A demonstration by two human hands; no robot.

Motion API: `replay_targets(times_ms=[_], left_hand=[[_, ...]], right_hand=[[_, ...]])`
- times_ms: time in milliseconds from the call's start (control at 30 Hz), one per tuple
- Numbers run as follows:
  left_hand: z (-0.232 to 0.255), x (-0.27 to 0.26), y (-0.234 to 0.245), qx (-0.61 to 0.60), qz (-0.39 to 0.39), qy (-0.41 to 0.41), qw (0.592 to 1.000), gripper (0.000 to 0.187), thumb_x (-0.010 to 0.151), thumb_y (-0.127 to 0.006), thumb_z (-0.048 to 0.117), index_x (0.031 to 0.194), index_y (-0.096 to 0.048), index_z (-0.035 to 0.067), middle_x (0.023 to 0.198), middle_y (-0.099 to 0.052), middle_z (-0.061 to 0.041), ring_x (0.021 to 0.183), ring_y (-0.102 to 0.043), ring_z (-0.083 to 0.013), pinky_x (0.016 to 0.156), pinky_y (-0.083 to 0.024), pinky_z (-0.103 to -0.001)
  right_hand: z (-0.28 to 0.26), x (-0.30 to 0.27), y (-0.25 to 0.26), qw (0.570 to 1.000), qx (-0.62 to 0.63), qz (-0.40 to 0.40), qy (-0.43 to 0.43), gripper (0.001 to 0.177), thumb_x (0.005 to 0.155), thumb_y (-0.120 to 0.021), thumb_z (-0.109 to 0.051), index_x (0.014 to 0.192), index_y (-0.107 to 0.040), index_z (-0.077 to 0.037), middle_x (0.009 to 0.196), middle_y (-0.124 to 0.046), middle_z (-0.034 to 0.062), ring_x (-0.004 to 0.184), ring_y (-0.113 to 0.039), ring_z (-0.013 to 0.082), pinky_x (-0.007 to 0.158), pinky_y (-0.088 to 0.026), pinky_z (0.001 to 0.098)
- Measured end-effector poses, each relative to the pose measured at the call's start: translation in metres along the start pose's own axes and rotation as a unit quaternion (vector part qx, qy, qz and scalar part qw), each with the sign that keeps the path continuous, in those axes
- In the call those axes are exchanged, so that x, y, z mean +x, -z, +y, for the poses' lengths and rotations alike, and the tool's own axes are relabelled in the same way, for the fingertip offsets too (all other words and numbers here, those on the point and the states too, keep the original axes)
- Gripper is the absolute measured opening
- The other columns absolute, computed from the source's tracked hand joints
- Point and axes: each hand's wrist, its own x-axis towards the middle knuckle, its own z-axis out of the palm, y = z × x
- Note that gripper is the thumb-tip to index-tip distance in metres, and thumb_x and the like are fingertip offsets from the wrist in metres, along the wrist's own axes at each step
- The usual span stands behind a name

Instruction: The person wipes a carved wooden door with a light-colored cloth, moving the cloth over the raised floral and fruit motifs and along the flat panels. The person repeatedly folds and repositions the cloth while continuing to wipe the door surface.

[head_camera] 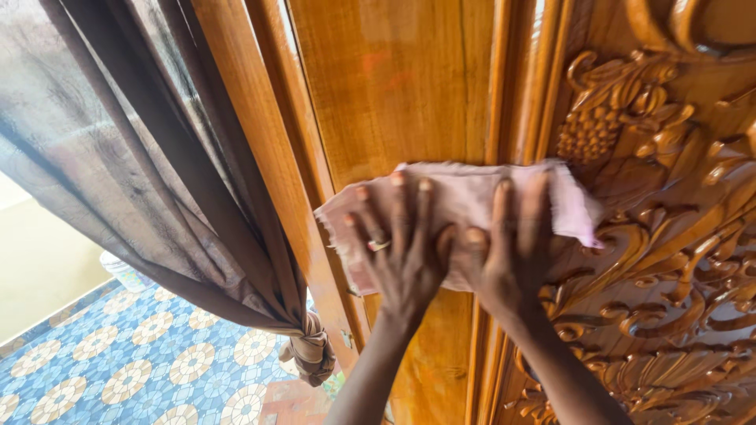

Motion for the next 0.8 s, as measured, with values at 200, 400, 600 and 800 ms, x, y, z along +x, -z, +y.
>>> replay_targets(times_ms=[200, 400, 600, 800], left_hand=[[0.016, 0.000, -0.002, -0.001, -0.005, 0.051, 0.999, 0.065, 0.105, -0.050, 0.053, 0.158, -0.046, 0.016, 0.169, -0.032, -0.015, 0.156, -0.016, -0.0549, 0.127, -0.004, -0.068], [0.068, -0.003, -0.018, -0.038, -0.047, 0.015, 0.998, 0.072, 0.102, -0.053, 0.056, 0.158, -0.044, 0.011, 0.168, -0.028, -0.017, 0.155, -0.015, -0.0537, 0.124, -0.005, -0.070], [0.131, 0.003, -0.035, -0.023, -0.032, -0.013, 0.999, 0.064, 0.108, -0.053, 0.055, 0.161, -0.044, 0.020, 0.170, -0.023, -0.020, 0.157, -0.016, -0.0505, 0.126, -0.010, -0.068], [0.200, 0.013, -0.070, -0.033, -0.068, -0.042, 0.996, 0.066, 0.106, -0.048, 0.058, 0.161, -0.043, 0.022, 0.170, -0.022, -0.018, 0.154, -0.017, -0.0517, 0.121, -0.015, -0.070]], right_hand=[[0.020, 0.009, 0.012, 0.997, 0.005, -0.076, 0.005, 0.069, 0.113, -0.029, -0.054, 0.159, -0.042, -0.003, 0.168, -0.027, 0.0289, 0.154, -0.031, 0.0487, 0.122, -0.020, 0.0579], [0.074, 0.009, 0.024, 0.996, -0.076, -0.043, -0.017, 0.073, 0.111, -0.024, -0.056, 0.162, -0.039, -0.007, 0.169, -0.026, 0.0247, 0.156, -0.025, 0.0467, 0.125, -0.008, 0.0618], [0.141, 0.018, 0.050, 0.999, -0.045, -0.011, -0.019, 0.072, 0.113, -0.023, -0.056, 0.164, -0.035, -0.006, 0.171, -0.020, 0.0252, 0.160, -0.016, 0.0461, 0.130, -0.008, 0.0623], [0.215, 0.030, 0.084, 0.995, -0.097, -0.026, -0.020, 0.056, 0.114, -0.031, -0.049, 0.160, -0.042, -0.019, 0.173, -0.013, 0.0209, 0.161, -0.007, 0.0444, 0.132, -0.003, 0.0611]])
